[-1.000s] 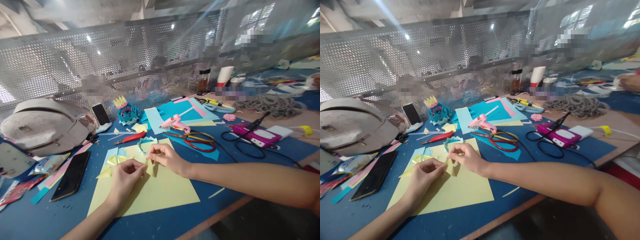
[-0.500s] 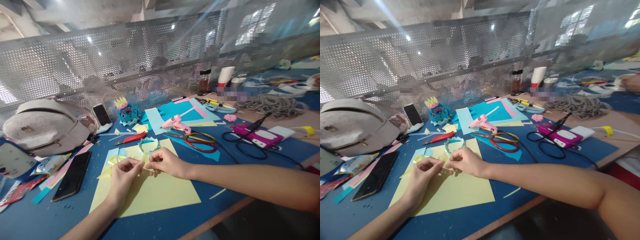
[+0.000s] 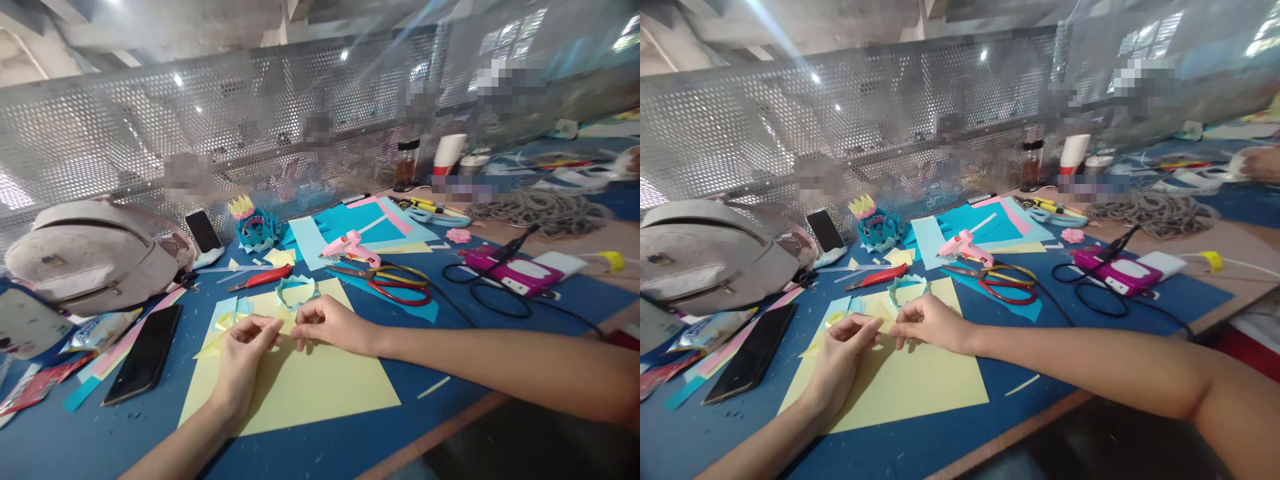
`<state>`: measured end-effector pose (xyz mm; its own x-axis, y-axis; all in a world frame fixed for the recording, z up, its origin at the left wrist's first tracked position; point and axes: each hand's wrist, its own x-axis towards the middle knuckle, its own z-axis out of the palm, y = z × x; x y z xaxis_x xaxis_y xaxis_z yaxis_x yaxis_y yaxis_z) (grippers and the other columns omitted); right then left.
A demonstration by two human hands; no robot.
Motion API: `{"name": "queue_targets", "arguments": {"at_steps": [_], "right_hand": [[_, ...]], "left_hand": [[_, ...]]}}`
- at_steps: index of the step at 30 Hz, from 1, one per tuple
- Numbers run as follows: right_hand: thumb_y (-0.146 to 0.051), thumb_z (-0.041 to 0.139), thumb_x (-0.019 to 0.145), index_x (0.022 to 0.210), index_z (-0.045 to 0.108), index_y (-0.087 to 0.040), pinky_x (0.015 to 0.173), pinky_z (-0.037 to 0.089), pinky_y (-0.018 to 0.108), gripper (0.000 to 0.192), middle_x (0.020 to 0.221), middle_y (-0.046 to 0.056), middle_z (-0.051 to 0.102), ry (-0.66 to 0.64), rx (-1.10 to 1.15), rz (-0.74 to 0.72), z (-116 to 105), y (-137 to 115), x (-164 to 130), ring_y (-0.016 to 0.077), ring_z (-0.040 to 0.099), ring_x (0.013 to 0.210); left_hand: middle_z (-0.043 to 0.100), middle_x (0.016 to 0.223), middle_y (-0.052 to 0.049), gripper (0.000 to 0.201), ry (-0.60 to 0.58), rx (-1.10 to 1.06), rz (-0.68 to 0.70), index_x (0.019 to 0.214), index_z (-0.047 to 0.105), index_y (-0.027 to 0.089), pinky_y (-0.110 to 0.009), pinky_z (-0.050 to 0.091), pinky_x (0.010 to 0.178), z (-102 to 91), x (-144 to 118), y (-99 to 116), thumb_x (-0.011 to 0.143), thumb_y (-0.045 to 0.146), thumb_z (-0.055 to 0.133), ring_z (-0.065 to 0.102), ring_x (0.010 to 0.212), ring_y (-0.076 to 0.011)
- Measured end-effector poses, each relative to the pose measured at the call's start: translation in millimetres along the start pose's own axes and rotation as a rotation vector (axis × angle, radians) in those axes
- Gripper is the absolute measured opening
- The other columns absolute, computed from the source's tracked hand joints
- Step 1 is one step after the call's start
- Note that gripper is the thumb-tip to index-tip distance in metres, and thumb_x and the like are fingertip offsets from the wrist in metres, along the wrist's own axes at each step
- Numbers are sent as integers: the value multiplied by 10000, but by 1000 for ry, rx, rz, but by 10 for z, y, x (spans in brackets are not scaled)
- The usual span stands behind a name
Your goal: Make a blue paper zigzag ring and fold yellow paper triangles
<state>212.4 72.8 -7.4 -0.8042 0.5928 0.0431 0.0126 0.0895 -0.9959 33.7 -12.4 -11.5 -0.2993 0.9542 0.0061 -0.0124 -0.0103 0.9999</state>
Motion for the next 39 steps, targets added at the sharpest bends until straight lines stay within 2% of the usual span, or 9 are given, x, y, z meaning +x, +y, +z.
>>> {"name": "queue_targets", "arguments": {"at_steps": [6,11,16,22,24,26,28,30,39], "right_hand": [[-504,738,814,722,644,-137,580,506,234,390,659,36,687,4,-55,-25,-8,0,-10,124,615,579],[-386,661,898,748,573,-164,601,464,213,282,725,29,699,13,-224,-93,2,-62,-44,129,632,667],[-284,610,922,744,571,-165,563,408,200,217,703,15,677,0,-300,-103,-5,-75,-50,112,590,636],[-363,668,886,741,548,-165,548,370,209,273,685,1,646,-6,-283,-110,-19,-72,-52,112,557,611],[-424,664,886,693,501,-172,519,335,213,357,610,-22,580,3,-297,-111,-27,-59,-49,104,503,561],[-468,617,914,629,425,-180,498,287,218,448,542,-53,448,7,-318,-134,-35,-39,-42,88,408,523],[-474,572,940,607,353,-186,498,238,225,492,551,-70,314,8,-343,-176,-42,-20,-34,80,313,531],[-466,561,947,616,318,-188,503,208,232,496,580,-72,247,0,-358,-197,-48,-8,-28,81,266,551],[-355,496,969,574,467,-156,523,253,247,443,539,-45,387,8,-408,-173,-56,-62,-53,85,353,524]], "left_hand": [[666,630,4,315,17,-55,-13,747,721,165,-175,409,614,-19,11,-13,692,444,857,512,621,-97],[666,645,5,324,20,-85,-22,770,729,163,-174,408,625,-28,4,-24,689,448,861,511,627,-93],[665,638,3,326,26,-94,-21,783,731,154,-174,407,620,-32,4,-25,686,434,866,506,620,-90],[675,630,-4,320,-4,-14,-5,769,724,158,-184,425,617,-12,8,-6,707,451,838,539,606,-97],[682,621,-14,317,-56,56,-12,747,723,155,-190,431,610,8,-6,20,706,451,829,563,601,-105],[684,613,-19,313,-99,109,-29,725,722,153,-193,434,597,31,-25,53,699,448,825,585,597,-113],[681,606,-19,310,-111,138,-43,709,720,152,-192,435,585,51,-38,84,692,444,822,595,591,-115],[680,608,-19,304,-109,158,-48,704,719,153,-190,438,583,60,-40,101,693,440,818,598,590,-113],[678,599,-25,301,-228,209,-61,726,720,152,-203,448,543,44,-9,17,713,441,803,610,557,-125]]}}
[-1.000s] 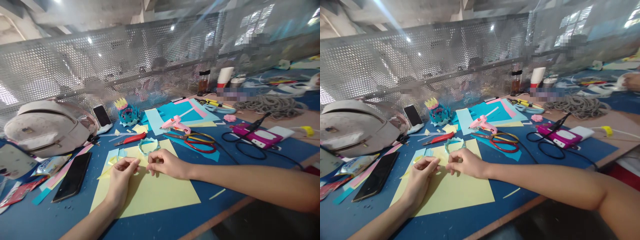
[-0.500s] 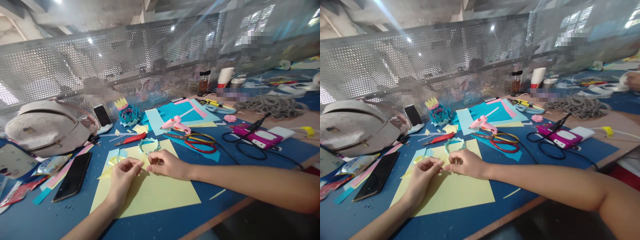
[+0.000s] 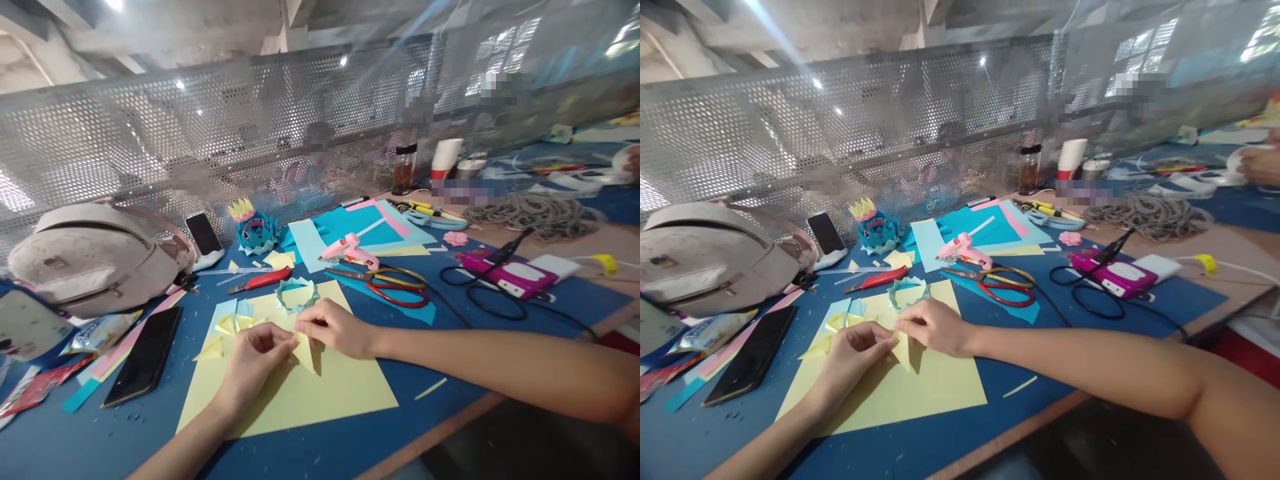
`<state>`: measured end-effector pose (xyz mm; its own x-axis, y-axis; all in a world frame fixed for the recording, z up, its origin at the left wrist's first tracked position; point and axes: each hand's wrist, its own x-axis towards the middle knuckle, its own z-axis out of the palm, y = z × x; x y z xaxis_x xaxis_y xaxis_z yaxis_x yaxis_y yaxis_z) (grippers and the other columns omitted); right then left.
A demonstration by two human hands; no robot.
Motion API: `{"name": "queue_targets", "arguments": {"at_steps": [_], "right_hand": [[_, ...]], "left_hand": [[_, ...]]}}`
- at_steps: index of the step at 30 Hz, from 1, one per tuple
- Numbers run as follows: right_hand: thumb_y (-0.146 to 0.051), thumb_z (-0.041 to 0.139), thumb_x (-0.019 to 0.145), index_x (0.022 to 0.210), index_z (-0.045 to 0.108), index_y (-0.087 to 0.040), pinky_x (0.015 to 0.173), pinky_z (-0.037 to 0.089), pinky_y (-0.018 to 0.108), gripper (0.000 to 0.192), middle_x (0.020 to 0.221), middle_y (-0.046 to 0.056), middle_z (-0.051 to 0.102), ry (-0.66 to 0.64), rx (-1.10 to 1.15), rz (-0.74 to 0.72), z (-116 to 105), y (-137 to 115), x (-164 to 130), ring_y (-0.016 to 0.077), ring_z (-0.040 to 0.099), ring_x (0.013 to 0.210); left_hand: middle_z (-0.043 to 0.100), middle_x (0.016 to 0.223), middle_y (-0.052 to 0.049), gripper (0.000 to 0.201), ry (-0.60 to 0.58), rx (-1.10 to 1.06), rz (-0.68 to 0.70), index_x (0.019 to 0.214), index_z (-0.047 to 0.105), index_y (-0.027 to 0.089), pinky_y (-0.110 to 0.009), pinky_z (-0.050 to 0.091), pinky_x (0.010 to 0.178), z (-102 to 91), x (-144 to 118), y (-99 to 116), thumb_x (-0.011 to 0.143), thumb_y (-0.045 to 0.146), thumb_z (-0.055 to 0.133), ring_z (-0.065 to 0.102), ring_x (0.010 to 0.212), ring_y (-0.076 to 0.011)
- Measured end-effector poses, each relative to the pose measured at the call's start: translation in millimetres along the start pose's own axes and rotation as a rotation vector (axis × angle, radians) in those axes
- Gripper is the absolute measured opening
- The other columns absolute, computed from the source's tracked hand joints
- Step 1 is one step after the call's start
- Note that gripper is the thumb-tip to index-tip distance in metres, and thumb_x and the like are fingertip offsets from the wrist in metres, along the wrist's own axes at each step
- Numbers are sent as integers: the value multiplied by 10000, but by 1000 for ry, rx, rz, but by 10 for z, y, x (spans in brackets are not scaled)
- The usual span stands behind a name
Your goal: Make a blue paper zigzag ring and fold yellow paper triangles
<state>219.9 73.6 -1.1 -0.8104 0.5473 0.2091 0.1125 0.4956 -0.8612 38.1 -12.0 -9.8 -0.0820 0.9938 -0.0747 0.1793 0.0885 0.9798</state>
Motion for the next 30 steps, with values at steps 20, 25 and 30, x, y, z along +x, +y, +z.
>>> {"name": "queue_targets", "arguments": {"at_steps": [20,25,30], "right_hand": [[-127,644,896,1024,710,-239,856,447,296,182,1023,29,522,205,-151,-258,-27,-3,11,166,557,954],[-120,691,864,1011,710,-236,850,458,297,188,982,22,531,172,-234,-313,-35,-6,3,178,564,961],[-201,748,843,1007,662,-213,736,451,264,186,954,17,563,120,-281,-260,-62,-10,9,161,542,838]], "left_hand": [[556,598,54,323,77,-92,127,931,637,170,-198,403,592,-36,-12,0,789,429,769,516,568,-91],[564,612,62,331,74,-128,99,943,616,184,-194,425,583,-24,-48,46,798,442,764,585,579,-101],[548,607,75,333,41,-195,125,931,606,190,-216,473,562,-6,-60,78,782,428,785,614,527,-111]]}}
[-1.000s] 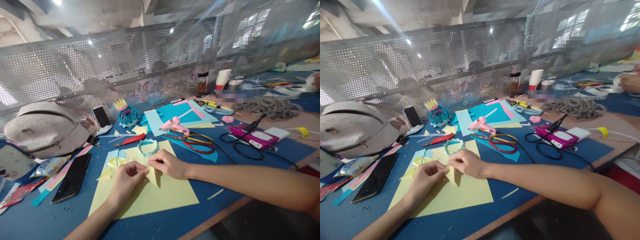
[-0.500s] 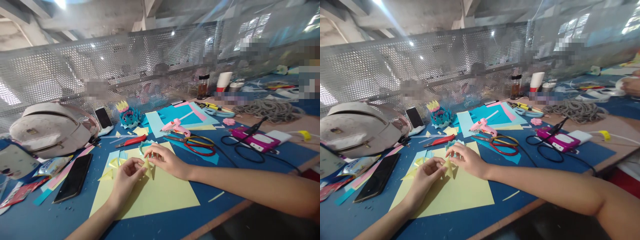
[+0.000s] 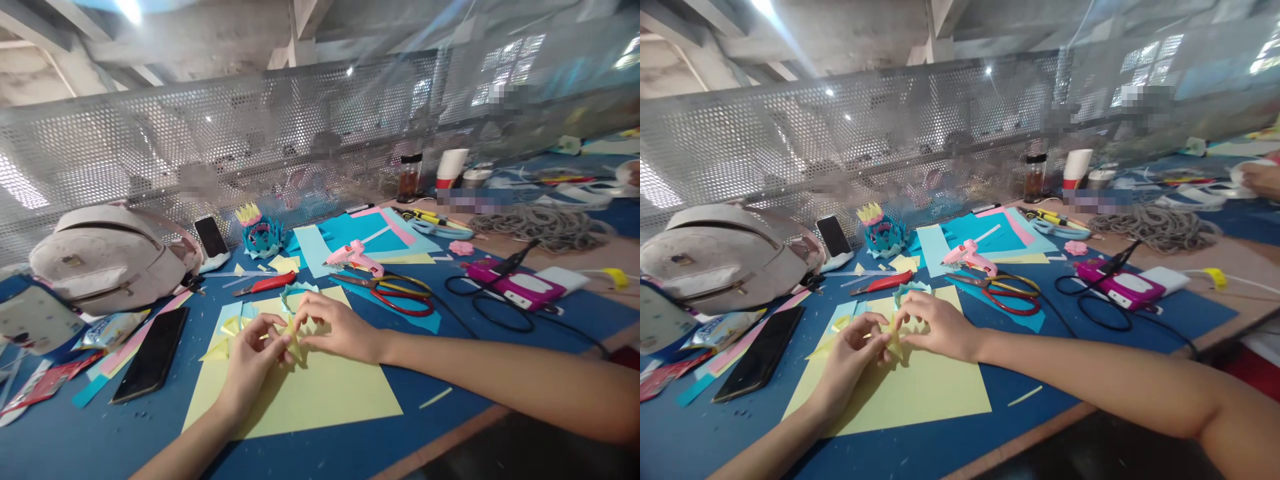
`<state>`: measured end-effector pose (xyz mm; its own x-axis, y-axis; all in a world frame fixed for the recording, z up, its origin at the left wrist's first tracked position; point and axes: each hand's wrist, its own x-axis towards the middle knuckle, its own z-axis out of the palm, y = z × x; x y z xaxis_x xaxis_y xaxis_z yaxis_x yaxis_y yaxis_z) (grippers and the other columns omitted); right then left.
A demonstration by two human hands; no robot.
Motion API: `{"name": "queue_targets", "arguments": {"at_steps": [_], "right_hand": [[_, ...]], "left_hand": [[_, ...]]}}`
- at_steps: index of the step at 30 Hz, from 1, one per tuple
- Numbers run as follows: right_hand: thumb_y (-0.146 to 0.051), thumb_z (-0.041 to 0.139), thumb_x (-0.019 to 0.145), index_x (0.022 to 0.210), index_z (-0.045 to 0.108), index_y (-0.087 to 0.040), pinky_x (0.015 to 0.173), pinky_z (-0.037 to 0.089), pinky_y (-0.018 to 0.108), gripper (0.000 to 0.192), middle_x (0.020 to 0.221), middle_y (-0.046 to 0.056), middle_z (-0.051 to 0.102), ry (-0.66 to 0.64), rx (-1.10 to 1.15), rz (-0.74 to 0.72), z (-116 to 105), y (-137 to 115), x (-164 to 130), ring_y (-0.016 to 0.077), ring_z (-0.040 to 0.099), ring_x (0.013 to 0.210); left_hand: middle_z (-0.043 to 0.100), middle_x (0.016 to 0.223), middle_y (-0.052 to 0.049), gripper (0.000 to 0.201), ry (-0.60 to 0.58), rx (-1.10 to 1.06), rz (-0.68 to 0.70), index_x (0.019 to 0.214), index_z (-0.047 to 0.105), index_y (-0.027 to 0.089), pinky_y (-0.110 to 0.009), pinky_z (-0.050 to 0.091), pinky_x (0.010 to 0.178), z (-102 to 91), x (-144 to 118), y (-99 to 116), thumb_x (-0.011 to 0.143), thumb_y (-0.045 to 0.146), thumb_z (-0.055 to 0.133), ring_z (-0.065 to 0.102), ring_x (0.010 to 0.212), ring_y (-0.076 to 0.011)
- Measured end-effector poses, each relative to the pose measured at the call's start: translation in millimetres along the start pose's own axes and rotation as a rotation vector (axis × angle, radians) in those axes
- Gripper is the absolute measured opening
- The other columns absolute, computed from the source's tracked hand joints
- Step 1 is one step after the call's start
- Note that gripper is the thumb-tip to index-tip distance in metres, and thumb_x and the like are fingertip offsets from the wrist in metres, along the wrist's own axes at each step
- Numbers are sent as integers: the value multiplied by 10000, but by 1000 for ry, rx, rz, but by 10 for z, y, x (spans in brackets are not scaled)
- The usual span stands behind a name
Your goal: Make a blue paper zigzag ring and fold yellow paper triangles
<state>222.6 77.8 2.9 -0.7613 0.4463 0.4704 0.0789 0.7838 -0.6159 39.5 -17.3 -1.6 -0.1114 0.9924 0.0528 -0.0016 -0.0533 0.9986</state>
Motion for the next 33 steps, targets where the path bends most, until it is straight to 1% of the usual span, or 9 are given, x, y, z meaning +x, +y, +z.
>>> {"name": "queue_targets", "arguments": {"at_steps": [3,10,16,19,22,26,28,30,33], "right_hand": [[-188,716,862,1066,643,-226,730,445,259,220,966,19,564,-13,-15,-42,-17,3,8,157,535,828],[-8,574,807,894,690,-209,764,449,256,247,926,21,562,-7,-65,-135,0,66,18,163,563,886],[-56,579,851,887,723,-216,723,426,250,218,956,22,626,-145,-157,-184,-108,110,40,155,585,857],[-150,582,937,878,715,-210,778,428,271,157,896,23,681,-249,-147,-249,-194,152,30,166,595,878],[-196,544,985,891,705,-219,755,407,286,188,942,34,707,-311,-226,-339,-248,194,12,171,577,867],[-244,538,1005,890,717,-244,696,378,296,213,1019,33,700,-355,-306,-420,-281,242,33,169,568,861],[-276,558,999,882,728,-252,694,376,296,208,1056,37,686,-368,-314,-449,-296,278,66,170,570,867],[-294,577,991,890,735,-255,703,379,292,191,1069,40,680,-399,-288,-456,-316,321,103,169,574,863],[-264,577,993,937,734,-248,757,405,276,168,996,35,692,-501,-155,-407,-347,385,142,164,597,877]], "left_hand": [[543,593,80,339,-27,-10,-18,955,606,190,-207,456,522,-4,9,-16,782,419,786,602,488,-105],[549,600,76,327,-15,-9,-20,932,610,196,-214,458,527,-10,22,11,779,429,780,634,507,-121],[568,612,52,358,-43,-8,-55,969,653,186,-230,473,514,30,-14,40,759,445,782,632,498,-137],[584,575,18,222,-108,121,-78,893,691,183,-240,468,510,27,-52,2,806,386,713,631,507,-158],[633,658,-30,110,-149,495,115,758,728,203,-238,467,559,-22,-80,-47,827,244,653,630,608,-164],[618,716,-46,193,-254,993,591,877,768,238,-248,443,547,-101,-87,-55,913,204,581,580,610,-163],[602,698,-51,206,-229,1164,786,882,761,233,-275,429,516,-111,-82,-32,921,189,564,551,575,-177],[677,803,-88,192,-259,1200,901,884,736,198,-318,499,583,-104,-73,-19,904,135,556,618,656,-209],[750,992,-128,166,-438,1100,952,1044,694,142,-364,567,863,-104,-54,-55,927,177,580,709,922,-260]]}}
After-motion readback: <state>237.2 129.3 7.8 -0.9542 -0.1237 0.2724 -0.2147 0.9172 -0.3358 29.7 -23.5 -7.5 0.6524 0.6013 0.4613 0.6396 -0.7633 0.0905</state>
